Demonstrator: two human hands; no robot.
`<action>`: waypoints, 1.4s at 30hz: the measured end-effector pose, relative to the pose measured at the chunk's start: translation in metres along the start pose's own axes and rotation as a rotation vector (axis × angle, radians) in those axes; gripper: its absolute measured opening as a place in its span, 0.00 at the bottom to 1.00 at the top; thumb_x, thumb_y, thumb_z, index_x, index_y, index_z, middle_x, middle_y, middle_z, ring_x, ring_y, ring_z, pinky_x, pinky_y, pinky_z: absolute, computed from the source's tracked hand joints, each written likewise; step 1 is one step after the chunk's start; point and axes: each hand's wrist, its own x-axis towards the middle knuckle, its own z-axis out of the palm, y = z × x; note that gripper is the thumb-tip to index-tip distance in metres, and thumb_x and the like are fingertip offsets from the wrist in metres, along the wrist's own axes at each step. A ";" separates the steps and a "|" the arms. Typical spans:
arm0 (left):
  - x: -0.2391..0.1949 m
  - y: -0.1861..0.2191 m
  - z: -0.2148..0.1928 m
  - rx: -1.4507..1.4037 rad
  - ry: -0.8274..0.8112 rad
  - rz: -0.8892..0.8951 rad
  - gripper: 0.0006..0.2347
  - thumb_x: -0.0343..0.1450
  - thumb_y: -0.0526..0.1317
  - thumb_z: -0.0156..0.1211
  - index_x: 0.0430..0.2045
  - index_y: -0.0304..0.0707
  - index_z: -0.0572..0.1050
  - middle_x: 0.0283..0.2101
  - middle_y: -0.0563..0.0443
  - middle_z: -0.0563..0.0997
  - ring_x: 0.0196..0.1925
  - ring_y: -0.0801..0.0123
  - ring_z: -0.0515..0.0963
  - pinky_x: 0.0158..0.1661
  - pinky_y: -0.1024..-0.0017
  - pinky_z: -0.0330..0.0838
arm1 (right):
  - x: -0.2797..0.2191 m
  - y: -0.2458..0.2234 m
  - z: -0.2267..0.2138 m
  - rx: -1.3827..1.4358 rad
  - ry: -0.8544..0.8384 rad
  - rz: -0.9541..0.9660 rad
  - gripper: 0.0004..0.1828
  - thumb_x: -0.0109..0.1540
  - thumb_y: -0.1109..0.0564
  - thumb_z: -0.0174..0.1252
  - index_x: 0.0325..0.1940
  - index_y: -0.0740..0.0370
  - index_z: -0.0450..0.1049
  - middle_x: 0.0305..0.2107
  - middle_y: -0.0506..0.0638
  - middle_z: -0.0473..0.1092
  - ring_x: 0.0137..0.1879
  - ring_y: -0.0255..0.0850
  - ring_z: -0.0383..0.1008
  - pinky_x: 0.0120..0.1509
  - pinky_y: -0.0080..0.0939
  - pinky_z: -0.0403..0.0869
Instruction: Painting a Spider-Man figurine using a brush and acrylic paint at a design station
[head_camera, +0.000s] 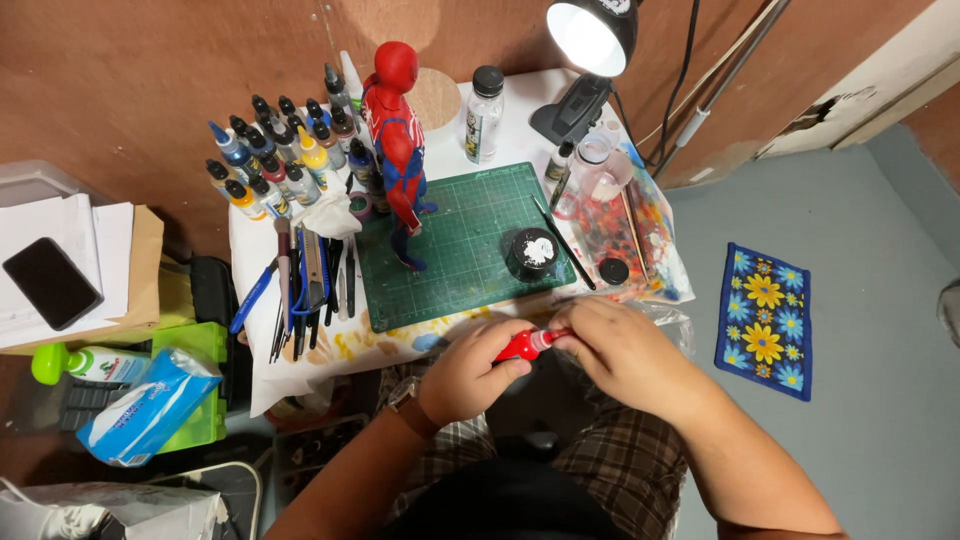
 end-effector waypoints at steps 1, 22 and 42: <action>-0.001 0.000 -0.002 0.001 -0.001 0.001 0.20 0.72 0.41 0.64 0.57 0.32 0.72 0.46 0.32 0.80 0.53 0.38 0.79 0.55 0.51 0.73 | 0.000 0.000 -0.004 0.000 0.001 0.000 0.08 0.65 0.53 0.59 0.38 0.59 0.75 0.30 0.55 0.76 0.43 0.58 0.80 0.46 0.54 0.79; 0.072 -0.064 -0.025 0.764 0.254 -0.024 0.20 0.69 0.30 0.64 0.56 0.37 0.71 0.53 0.43 0.72 0.58 0.47 0.73 0.55 0.59 0.73 | -0.047 0.049 0.008 0.366 0.616 0.382 0.09 0.63 0.66 0.65 0.48 0.67 0.80 0.29 0.55 0.74 0.37 0.36 0.73 0.45 0.43 0.77; 0.085 -0.062 -0.031 1.184 0.270 0.130 0.23 0.63 0.26 0.66 0.53 0.42 0.72 0.51 0.50 0.73 0.59 0.57 0.71 0.50 0.66 0.72 | -0.052 0.052 0.010 0.384 0.668 0.386 0.09 0.63 0.67 0.66 0.48 0.68 0.80 0.28 0.55 0.74 0.38 0.35 0.72 0.43 0.42 0.78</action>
